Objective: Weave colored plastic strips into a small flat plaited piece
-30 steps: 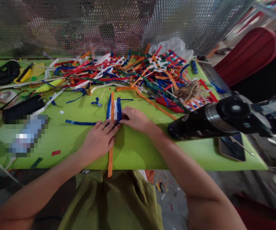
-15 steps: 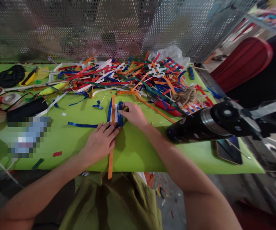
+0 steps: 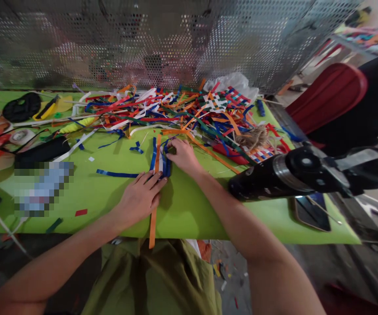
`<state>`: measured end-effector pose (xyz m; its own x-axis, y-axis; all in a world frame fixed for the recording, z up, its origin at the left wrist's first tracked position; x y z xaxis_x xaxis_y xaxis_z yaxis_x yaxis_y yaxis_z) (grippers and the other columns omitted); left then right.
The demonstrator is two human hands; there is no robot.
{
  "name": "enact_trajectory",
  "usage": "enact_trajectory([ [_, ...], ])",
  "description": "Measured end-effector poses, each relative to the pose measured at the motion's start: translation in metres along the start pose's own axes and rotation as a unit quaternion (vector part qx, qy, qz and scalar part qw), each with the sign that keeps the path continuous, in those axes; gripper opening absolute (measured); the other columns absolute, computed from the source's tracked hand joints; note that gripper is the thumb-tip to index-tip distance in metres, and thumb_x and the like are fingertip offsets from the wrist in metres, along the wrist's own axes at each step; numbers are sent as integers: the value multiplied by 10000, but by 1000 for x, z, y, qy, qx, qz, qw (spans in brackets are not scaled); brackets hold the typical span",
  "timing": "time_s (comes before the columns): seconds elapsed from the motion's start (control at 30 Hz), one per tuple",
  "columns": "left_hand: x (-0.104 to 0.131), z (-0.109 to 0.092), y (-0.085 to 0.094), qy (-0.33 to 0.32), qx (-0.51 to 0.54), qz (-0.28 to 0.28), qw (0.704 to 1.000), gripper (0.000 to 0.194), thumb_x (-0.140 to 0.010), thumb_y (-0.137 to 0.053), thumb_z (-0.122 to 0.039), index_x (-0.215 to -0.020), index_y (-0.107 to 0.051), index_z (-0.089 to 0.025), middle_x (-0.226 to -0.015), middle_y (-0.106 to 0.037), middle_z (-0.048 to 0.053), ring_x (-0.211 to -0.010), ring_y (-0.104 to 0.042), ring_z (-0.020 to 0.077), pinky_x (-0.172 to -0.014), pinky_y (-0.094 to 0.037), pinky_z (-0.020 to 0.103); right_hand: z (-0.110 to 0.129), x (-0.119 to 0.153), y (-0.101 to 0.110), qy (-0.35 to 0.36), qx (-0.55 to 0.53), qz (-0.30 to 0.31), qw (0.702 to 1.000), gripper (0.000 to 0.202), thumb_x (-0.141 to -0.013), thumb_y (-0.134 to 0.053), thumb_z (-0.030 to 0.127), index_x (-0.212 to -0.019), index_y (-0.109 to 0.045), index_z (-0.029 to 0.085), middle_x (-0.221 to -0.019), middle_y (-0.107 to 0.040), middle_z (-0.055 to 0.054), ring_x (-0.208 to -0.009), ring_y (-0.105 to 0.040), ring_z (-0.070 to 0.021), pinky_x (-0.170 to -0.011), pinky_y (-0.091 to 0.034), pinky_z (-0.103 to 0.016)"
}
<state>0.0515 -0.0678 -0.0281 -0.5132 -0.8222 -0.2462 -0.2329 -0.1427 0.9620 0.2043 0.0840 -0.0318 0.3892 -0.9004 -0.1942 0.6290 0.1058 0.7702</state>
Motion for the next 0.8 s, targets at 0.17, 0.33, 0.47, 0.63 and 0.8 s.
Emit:
enact_trajectory([
  [0.17, 1, -1, 0, 1, -13, 11, 1000, 448, -961, -515, -260, -1392, -570, -154, -1449, -574, 108, -1299, -526, 291, -1112, -422, 456, 0, 8, 4, -9, 100, -26, 995, 277, -774, -716, 324, -1017, -643, 214, -1190, -673, -135, -1133, -560, -361, -945, -446, -535],
  [0.33, 1, -1, -1, -5, -27, 16, 999, 439, -972, -501, -256, -1394, -572, -157, -1527, -506, 85, -1321, -499, 284, -1095, -441, 439, 8, 15, 6, -23, 157, -42, 986, 252, -815, -686, 357, -1015, -625, 216, -1158, -651, -146, -1173, -531, -379, -941, -439, -549],
  [0.47, -1, -1, -1, -15, -38, 30, 999, 454, -983, -478, -265, -1417, -555, -154, -1528, -512, 58, -1320, -494, 291, -1069, -465, 439, 13, 18, 6, -21, 175, -32, 984, 223, -843, -655, 346, -1019, -628, 211, -1172, -638, -157, -1170, -525, -378, -935, -441, -543],
  [0.63, -3, 0, -1, -19, -44, 41, 998, 457, -980, -485, -271, -1419, -548, -158, -1525, -516, 50, -1316, -492, 283, -1084, -454, 428, 18, 20, 10, -15, 183, -17, 983, 265, -889, -608, 363, -1101, -631, 205, -1207, -633, -167, -1166, -543, -378, -936, -445, -544],
  [0.8, -2, 2, -6, -16, -42, 34, 998, 456, -985, -488, -272, -1425, -541, -167, -1522, -520, 50, -1329, -488, 273, -1092, -441, 422, 39, 45, 36, 5, 160, -33, 987, 314, -913, -591, 370, -1192, -623, 230, -1323, -607, -156, -1245, -538, -376, -1006, -435, -565],
])
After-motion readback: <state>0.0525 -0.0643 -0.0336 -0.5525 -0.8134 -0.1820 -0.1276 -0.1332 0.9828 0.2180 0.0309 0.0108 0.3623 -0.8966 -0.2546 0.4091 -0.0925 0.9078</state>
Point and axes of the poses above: each hand's wrist, its own x-axis away from the middle knuckle, its own y-axis out of the back of the hand, z = x × y, the point moved 3 cm from there along -x, towards the middle knuckle
